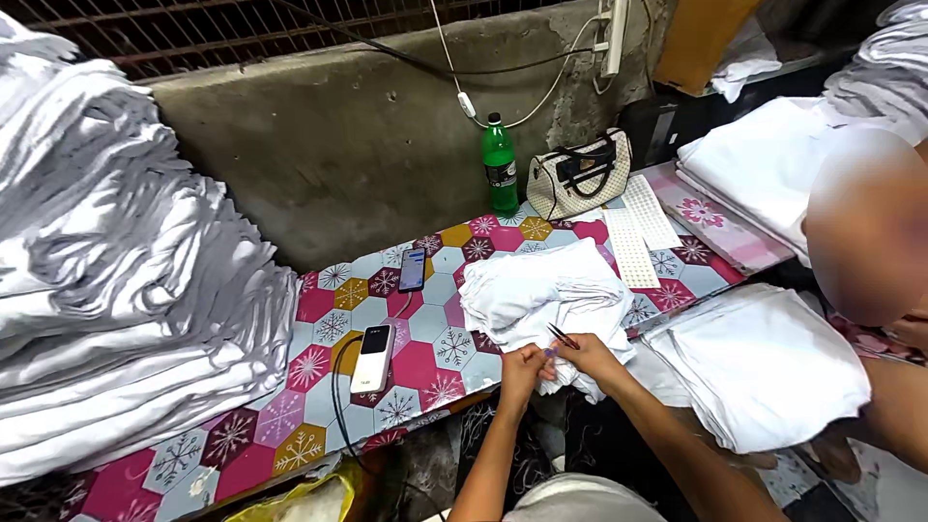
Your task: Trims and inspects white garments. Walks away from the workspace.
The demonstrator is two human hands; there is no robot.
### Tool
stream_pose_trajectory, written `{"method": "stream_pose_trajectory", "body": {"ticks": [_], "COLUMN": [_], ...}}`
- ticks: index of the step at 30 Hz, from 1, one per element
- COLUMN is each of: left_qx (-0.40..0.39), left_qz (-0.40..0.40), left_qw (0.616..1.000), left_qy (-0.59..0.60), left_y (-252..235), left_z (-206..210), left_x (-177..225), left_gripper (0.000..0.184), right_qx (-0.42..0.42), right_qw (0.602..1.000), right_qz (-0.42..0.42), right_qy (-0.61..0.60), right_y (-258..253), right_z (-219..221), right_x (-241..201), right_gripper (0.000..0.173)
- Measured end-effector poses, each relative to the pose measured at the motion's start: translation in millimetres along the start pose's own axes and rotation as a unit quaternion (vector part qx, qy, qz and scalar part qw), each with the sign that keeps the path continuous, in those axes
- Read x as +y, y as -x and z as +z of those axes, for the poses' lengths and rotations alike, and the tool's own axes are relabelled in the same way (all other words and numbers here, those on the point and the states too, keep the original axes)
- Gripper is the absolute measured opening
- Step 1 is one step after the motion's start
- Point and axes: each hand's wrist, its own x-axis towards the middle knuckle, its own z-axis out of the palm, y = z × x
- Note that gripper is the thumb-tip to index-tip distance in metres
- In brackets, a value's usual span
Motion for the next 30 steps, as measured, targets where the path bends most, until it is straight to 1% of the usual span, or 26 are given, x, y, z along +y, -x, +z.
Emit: {"method": "stream_pose_trajectory", "body": {"ticks": [2, 4, 6, 8, 9, 12, 15, 17, 23, 30], "left_qx": [0.007, 0.015, 0.034, 0.053, 0.059, 0.056, 0.057, 0.061, 0.061, 0.073], "left_qz": [-0.002, -0.029, -0.063, -0.08, -0.085, -0.08, -0.078, -0.08, -0.07, -0.05], "left_qw": [1.0, 0.998, 0.996, 0.995, 0.995, 0.995, 0.995, 0.994, 0.995, 0.995], "left_qy": [-0.027, -0.053, -0.046, -0.019, -0.007, 0.015, 0.027, 0.032, 0.035, 0.043], "left_y": [-3, 1, 6, 11, 13, 19, 21, 21, 20, 17], "left_z": [-2, -4, -4, -6, -6, -9, -9, -8, -7, -6], "left_x": [-1, -2, -5, -8, -9, -9, -9, -10, -14, -25], "left_gripper": [0.017, 0.014, 0.01, 0.011, 0.011, 0.012, 0.011, 0.012, 0.013, 0.014], "right_qx": [-0.007, -0.014, -0.035, -0.068, -0.084, -0.126, -0.129, -0.128, -0.143, -0.119], "right_qw": [1.0, 1.0, 0.999, 0.997, 0.995, 0.988, 0.982, 0.979, 0.971, 0.977], "right_qz": [0.001, 0.007, 0.015, 0.037, 0.046, 0.058, 0.052, 0.045, 0.036, 0.021], "right_qy": [0.008, 0.015, 0.011, -0.007, -0.002, 0.063, 0.129, 0.152, 0.188, 0.175], "right_y": [-5, -4, 3, 14, 19, 28, 22, 16, -1, -4], "right_z": [-1, -5, -13, -20, -23, -27, -23, -18, -10, -4], "right_x": [2, 7, 10, 5, 2, 2, 8, 9, 5, 13], "right_gripper": [0.017, 0.022, 0.034, 0.047, 0.048, 0.043, 0.041, 0.043, 0.044, 0.041]}}
